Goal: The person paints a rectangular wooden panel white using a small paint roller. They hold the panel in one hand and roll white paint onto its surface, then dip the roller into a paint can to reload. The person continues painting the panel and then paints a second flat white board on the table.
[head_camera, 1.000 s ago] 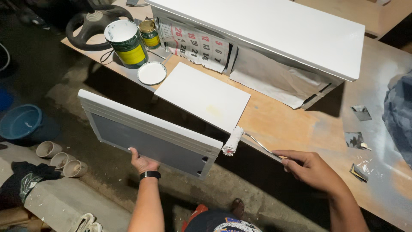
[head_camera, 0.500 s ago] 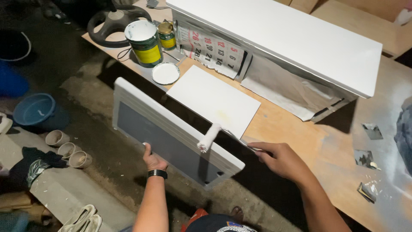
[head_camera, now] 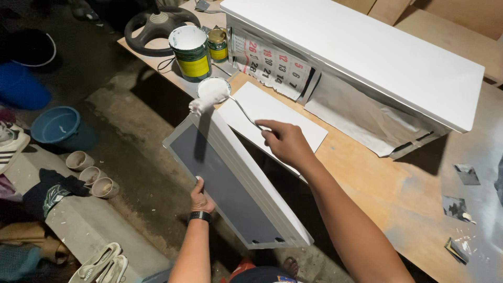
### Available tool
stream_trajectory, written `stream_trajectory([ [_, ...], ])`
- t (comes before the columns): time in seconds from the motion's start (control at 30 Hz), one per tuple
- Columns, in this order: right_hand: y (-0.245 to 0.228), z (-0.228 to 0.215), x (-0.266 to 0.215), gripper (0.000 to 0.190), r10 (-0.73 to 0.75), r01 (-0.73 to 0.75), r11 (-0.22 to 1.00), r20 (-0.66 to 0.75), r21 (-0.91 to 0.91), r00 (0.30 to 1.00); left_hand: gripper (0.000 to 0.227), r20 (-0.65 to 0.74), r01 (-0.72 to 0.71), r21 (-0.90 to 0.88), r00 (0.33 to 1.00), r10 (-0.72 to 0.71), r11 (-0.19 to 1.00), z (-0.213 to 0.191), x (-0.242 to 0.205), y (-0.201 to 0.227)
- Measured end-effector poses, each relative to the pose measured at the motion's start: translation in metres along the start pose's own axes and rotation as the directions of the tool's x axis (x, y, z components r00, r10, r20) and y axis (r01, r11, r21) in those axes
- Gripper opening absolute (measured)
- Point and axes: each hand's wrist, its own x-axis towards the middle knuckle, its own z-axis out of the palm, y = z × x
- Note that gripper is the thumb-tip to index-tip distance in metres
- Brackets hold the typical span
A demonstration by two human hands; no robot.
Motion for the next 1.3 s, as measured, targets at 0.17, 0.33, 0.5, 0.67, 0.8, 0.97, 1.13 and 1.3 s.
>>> stream_trajectory([
  [0.17,-0.007,0.008,0.004,0.039,-0.018,0.019,0.999,-0.018,0.041,1.0,0.045,0.002,-0.021,0.0,1.0,0.021,1.0,0.023,-0.023,0.008],
  [0.33,0.002,0.008,-0.01,0.038,-0.022,0.022,0.999,0.007,0.027,1.0,0.049,-0.001,-0.008,0.039,1.0,0.008,0.999,0.013,-0.013,0.01],
  [0.5,0.02,-0.013,-0.046,0.04,0.086,-0.08,0.993,0.059,-0.09,0.995,0.057,-0.046,-0.007,0.016,0.999,0.008,1.0,0.018,-0.01,0.023],
  [0.67,0.062,-0.032,-0.086,0.039,0.217,-0.202,0.966,0.084,-0.159,0.972,0.055,-0.138,0.004,0.014,0.99,-0.002,1.0,0.021,-0.012,0.035],
  [0.8,0.094,-0.05,-0.118,0.04,0.313,-0.297,0.939,0.076,-0.173,0.947,0.049,-0.249,-0.028,-0.054,0.968,0.013,0.998,0.027,-0.014,0.039],
  [0.97,0.121,-0.084,-0.155,0.041,0.382,-0.365,0.906,0.043,-0.216,0.923,0.052,-0.309,-0.04,-0.07,0.951,0.017,0.997,0.02,-0.012,0.049],
  [1.13,0.143,-0.104,-0.177,0.039,0.467,-0.459,0.862,-0.019,-0.216,0.884,0.047,-0.319,-0.066,-0.034,0.946,0.052,0.997,0.022,-0.018,0.053],
  [1.3,0.149,-0.103,-0.176,0.039,0.461,-0.466,0.871,-0.07,-0.157,0.885,0.048,-0.331,-0.052,-0.04,0.943,0.036,0.998,0.032,-0.028,0.051],
])
